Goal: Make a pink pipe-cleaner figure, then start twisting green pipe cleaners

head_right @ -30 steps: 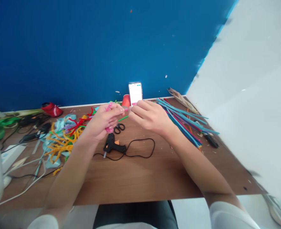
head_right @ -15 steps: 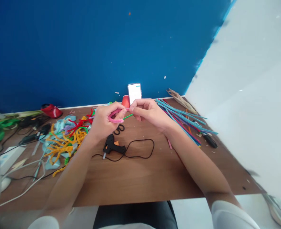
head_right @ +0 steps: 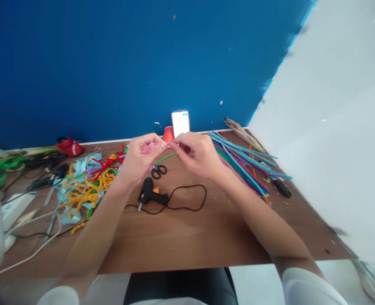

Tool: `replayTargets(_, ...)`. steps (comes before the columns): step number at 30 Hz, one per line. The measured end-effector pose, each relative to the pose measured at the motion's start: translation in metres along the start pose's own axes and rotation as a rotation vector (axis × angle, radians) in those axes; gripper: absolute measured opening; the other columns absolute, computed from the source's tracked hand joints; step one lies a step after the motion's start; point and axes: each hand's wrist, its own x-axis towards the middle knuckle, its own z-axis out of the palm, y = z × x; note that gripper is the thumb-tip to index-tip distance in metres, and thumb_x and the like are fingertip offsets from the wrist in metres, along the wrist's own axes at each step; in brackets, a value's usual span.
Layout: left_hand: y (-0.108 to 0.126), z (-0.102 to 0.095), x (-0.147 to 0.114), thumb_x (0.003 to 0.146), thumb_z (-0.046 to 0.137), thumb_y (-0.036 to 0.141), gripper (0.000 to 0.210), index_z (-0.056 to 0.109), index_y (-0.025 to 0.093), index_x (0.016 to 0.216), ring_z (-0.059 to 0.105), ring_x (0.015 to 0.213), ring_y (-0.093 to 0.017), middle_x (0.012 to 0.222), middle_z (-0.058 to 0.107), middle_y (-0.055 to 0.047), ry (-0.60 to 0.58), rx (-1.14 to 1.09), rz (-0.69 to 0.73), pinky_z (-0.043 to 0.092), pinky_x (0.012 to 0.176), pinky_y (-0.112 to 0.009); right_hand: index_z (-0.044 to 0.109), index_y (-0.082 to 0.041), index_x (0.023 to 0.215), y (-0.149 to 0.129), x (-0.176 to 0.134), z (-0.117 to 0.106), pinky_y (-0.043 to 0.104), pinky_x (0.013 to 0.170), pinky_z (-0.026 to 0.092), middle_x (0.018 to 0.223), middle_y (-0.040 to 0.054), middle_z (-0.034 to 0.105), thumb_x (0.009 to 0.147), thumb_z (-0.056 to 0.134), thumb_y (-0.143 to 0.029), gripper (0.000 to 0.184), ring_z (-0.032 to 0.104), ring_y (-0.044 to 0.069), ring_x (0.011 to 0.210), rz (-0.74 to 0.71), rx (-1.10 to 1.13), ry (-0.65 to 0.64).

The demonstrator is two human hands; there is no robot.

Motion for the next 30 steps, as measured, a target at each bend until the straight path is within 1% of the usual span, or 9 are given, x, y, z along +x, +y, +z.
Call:
replayTargets(3,0.000,-0.001,0.000,0.090,0.063,0.031,0.022,0.062,0.018,0.073,0.034,0.054,-0.008,0.058,0.043,0.005,0.041,0.219,0.191,0.028,0.051,-0.025,0.066,-0.018,0.077,-0.002,0.004,-0.002,0.025,0.051,0.032,0.059,-0.0021,0.057,0.096,0.058,-0.040,0.030,0.045,0.009,0.054,0.416,0.547,-0.128)
replayTargets(6,0.000,-0.003,0.000,0.092,0.060,0.027,0.018,0.064,0.018,0.077,0.034,0.052,-0.008,0.056,0.043,0.006,0.035,0.381,0.314,0.029,0.053,-0.024,0.066,-0.017,0.077,0.000,0.008,-0.005,0.023,0.046,0.027,0.054,-0.0035,0.055,0.090,0.066,-0.039,0.025,0.043,0.008,0.048,0.643,0.871,-0.242)
replayTargets(8,0.001,-0.004,-0.001,0.093,0.059,0.026,0.016,0.066,0.018,0.081,0.037,0.052,-0.008,0.057,0.049,0.006,0.009,0.438,0.375,0.031,0.054,-0.024,0.064,-0.017,0.074,0.001,0.009,-0.006,0.023,0.044,0.024,0.050,-0.0052,0.050,0.087,0.067,-0.034,0.022,0.039,0.007,0.046,0.699,0.982,-0.256)
replayTargets(11,0.001,-0.008,-0.001,0.094,0.059,0.024,0.013,0.069,0.018,0.087,0.041,0.051,-0.007,0.059,0.056,0.005,-0.050,0.470,0.430,0.032,0.054,-0.023,0.062,-0.017,0.072,0.001,0.009,-0.005,0.023,0.044,0.023,0.050,-0.0060,0.046,0.085,0.066,-0.029,0.019,0.036,0.007,0.046,0.702,1.097,-0.269)
replayTargets(17,0.001,-0.017,0.000,0.095,0.061,0.025,0.013,0.071,0.019,0.090,0.044,0.053,-0.007,0.066,0.065,0.003,-0.098,0.483,0.527,0.036,0.056,-0.023,0.057,-0.019,0.069,-0.005,0.005,-0.001,0.023,0.045,0.020,0.051,-0.0072,0.041,0.080,0.068,-0.027,0.017,0.030,0.007,0.047,0.720,1.145,-0.337)
replayTargets(20,0.003,-0.017,-0.002,0.093,0.063,0.026,0.013,0.071,0.019,0.087,0.042,0.053,-0.007,0.063,0.063,0.003,-0.109,0.466,0.534,0.035,0.055,-0.023,0.056,-0.020,0.066,-0.006,0.003,0.001,0.024,0.046,0.019,0.051,-0.0080,0.039,0.078,0.066,-0.025,0.017,0.027,0.008,0.048,0.667,1.070,-0.301)
replayTargets(23,0.008,-0.014,-0.005,0.092,0.061,0.023,0.016,0.068,0.017,0.079,0.034,0.049,-0.006,0.055,0.051,0.006,-0.124,0.410,0.451,0.029,0.050,-0.023,0.052,-0.020,0.062,-0.008,0.002,0.002,0.025,0.050,0.020,0.054,-0.0072,0.037,0.078,0.066,-0.027,0.023,0.028,0.008,0.052,0.491,0.829,-0.215)
replayTargets(26,0.011,-0.010,-0.006,0.089,0.060,0.023,0.020,0.062,0.017,0.070,0.030,0.050,-0.006,0.053,0.041,0.006,-0.104,0.323,0.323,0.026,0.049,-0.023,0.049,-0.021,0.062,-0.011,0.000,0.001,0.026,0.051,0.022,0.055,-0.0065,0.035,0.077,0.062,-0.021,0.020,0.029,0.009,0.054,0.260,0.412,-0.140)
replayTargets(30,0.009,-0.002,-0.005,0.086,0.064,0.028,0.028,0.054,0.017,0.062,0.031,0.052,-0.007,0.055,0.039,0.005,-0.107,0.103,0.124,0.025,0.048,-0.023,0.041,-0.022,0.061,-0.008,-0.004,-0.001,0.031,0.054,0.024,0.055,-0.0043,0.037,0.076,0.057,-0.014,0.023,0.030,0.011,0.055,-0.167,-0.199,0.008)
